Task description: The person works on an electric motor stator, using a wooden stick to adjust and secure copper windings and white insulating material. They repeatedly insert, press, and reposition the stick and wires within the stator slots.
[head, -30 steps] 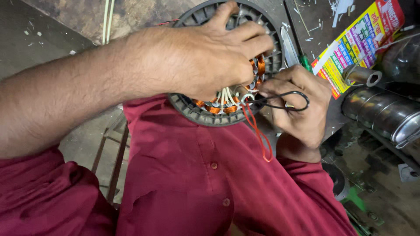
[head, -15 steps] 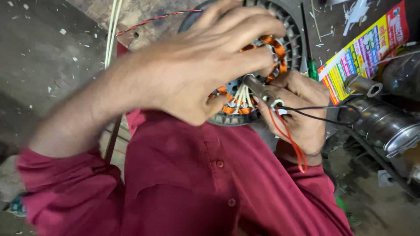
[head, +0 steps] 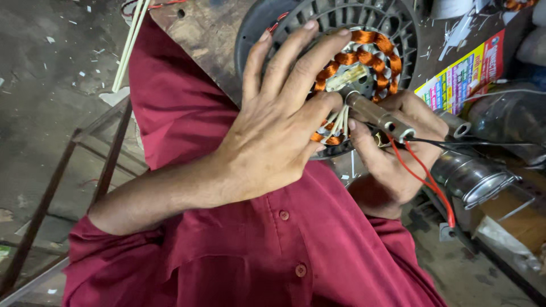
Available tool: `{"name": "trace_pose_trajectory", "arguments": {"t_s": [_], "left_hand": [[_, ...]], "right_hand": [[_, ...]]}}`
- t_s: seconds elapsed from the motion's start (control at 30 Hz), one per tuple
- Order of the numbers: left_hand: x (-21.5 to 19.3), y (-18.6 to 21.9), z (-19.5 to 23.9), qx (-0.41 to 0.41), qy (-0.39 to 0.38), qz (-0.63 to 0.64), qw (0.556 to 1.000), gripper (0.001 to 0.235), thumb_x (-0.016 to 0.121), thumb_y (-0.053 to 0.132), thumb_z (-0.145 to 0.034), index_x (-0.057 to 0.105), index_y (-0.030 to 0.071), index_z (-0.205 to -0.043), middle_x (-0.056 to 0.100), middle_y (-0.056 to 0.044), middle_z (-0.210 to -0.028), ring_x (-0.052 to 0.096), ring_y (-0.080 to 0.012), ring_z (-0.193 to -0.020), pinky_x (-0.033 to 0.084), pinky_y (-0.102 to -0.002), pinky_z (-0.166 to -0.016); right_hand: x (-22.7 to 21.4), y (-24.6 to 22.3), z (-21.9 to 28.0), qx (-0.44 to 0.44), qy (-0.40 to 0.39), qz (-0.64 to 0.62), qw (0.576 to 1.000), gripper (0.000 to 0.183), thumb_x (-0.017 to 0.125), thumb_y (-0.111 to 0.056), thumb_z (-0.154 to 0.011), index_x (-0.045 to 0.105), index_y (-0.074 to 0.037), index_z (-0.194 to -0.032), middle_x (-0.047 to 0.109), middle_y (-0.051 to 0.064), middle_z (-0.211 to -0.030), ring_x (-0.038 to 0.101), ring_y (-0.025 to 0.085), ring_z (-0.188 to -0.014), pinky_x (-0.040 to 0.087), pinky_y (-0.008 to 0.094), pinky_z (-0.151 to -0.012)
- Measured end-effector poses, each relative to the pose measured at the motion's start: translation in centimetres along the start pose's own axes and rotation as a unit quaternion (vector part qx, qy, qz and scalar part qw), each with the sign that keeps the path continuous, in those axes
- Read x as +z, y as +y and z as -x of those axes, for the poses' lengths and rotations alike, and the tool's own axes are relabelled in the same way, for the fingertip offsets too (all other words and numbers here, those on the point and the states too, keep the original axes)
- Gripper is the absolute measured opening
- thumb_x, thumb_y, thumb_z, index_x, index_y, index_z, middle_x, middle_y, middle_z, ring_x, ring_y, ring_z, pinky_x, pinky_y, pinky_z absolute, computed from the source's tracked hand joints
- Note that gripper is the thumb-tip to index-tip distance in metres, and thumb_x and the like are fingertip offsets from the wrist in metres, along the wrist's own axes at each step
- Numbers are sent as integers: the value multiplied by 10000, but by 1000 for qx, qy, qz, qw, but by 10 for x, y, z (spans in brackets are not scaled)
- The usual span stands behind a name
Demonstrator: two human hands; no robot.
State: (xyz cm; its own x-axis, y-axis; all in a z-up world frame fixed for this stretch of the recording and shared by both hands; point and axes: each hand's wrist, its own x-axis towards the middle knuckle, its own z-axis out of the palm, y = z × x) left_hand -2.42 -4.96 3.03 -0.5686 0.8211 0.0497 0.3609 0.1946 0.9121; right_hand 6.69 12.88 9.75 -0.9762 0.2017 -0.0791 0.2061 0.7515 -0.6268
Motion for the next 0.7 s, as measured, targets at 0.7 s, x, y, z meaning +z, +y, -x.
{"name": "trace_pose_trajectory", "arguments": {"t_s": [0.7], "left_hand": [[-9, -3, -2, 28, 16, 53, 998, 229, 728, 133, -857, 706, -36, -1011, 317, -201, -1601, 287, -393, -1492, 164, -618, -1221]], "right_hand": [[6, 18, 28, -8, -12, 125, 992, 182, 828, -40, -963, 756, -23, -1129, 687, 127, -991, 659, 225, -845, 505, 314, -765]]}}
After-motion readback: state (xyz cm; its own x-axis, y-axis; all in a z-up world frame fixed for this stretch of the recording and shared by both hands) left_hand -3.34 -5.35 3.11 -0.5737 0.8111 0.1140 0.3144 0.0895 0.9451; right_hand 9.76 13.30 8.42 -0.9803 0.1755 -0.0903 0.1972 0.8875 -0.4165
